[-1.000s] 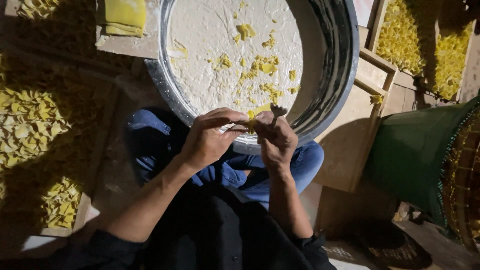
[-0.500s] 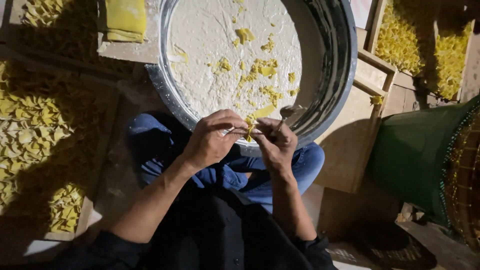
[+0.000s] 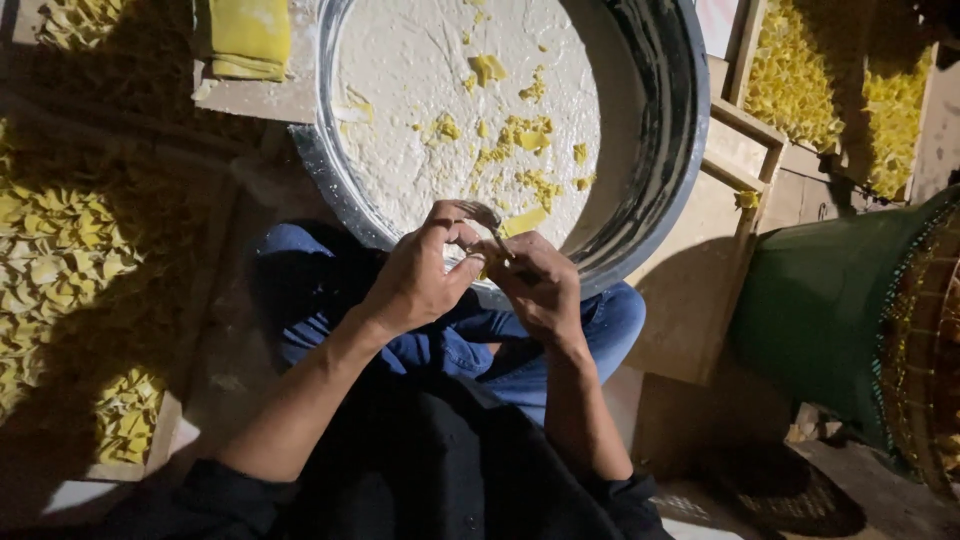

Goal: The person scoops white powder from a large metal bowl using a fork and places it onto small yellow dough squares. They fold each square over the powder and pinch the edges to seal it, then place the finished pieces into a wooden tray. The process repeats continuously throughout the clip.

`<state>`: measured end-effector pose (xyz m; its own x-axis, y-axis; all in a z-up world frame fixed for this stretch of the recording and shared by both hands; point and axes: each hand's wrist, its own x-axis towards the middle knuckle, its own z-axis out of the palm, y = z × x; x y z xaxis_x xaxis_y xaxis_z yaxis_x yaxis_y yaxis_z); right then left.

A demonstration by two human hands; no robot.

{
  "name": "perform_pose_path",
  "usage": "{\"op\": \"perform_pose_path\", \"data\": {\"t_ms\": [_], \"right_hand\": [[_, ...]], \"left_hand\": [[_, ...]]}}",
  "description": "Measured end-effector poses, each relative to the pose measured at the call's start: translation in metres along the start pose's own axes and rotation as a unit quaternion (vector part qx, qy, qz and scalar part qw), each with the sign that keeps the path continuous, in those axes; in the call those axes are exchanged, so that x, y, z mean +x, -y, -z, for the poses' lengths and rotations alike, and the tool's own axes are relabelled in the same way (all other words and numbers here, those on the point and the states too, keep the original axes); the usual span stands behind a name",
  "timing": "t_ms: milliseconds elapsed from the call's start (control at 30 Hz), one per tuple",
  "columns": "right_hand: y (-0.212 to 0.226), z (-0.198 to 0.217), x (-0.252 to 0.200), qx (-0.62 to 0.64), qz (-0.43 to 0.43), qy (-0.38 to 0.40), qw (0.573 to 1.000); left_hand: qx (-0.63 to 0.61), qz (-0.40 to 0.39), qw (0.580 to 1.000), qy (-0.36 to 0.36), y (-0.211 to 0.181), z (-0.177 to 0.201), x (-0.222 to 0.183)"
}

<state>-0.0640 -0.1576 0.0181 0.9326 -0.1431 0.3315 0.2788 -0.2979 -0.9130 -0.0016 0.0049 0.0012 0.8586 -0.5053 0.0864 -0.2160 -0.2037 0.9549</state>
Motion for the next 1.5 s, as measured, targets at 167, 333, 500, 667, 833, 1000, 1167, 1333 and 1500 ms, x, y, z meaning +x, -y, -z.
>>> {"op": "perform_pose_path", "data": {"t_ms": [167, 333, 500, 667, 833, 1000, 1167, 1333, 1500], "right_hand": [[-0.007, 0.004, -0.002, -0.018, 0.002, -0.002, 1.000], [0.016, -0.008, 0.005, -0.033, -0.022, -0.011, 0.999], [0.022, -0.009, 0.006, -0.057, -0.019, -0.015, 0.998], [0.022, -0.006, 0.004, -0.083, -0.045, -0.013, 0.995], [0.017, -0.006, 0.000, -0.057, -0.083, -0.049, 0.994], [-0.012, 0.010, -0.016, 0.052, -0.098, -0.066, 0.992], [-0.013, 0.007, -0.016, -0.011, -0.101, -0.066, 0.993], [-0.013, 0.009, -0.015, 0.044, -0.130, -0.047, 0.989], [-0.019, 0.012, -0.019, 0.056, -0.141, -0.071, 0.986]], "left_hand": [[-0.017, 0.026, 0.999, 0.002, 0.003, -0.001, 0.000], [-0.008, -0.026, 1.000, 0.004, -0.010, 0.011, 0.006], [0.059, -0.078, 0.995, 0.033, -0.002, 0.006, 0.005], [0.043, -0.084, 0.994, 0.047, 0.002, 0.004, 0.006], [0.009, -0.070, 0.997, 0.039, 0.002, 0.002, 0.007], [-0.037, -0.055, 0.998, 0.011, 0.006, -0.001, 0.006], [0.096, -0.204, 0.974, -0.017, 0.021, -0.014, 0.003], [0.192, -0.278, 0.940, -0.045, 0.029, -0.018, 0.002], [0.118, -0.232, 0.964, -0.048, 0.045, -0.018, 0.002]]}}
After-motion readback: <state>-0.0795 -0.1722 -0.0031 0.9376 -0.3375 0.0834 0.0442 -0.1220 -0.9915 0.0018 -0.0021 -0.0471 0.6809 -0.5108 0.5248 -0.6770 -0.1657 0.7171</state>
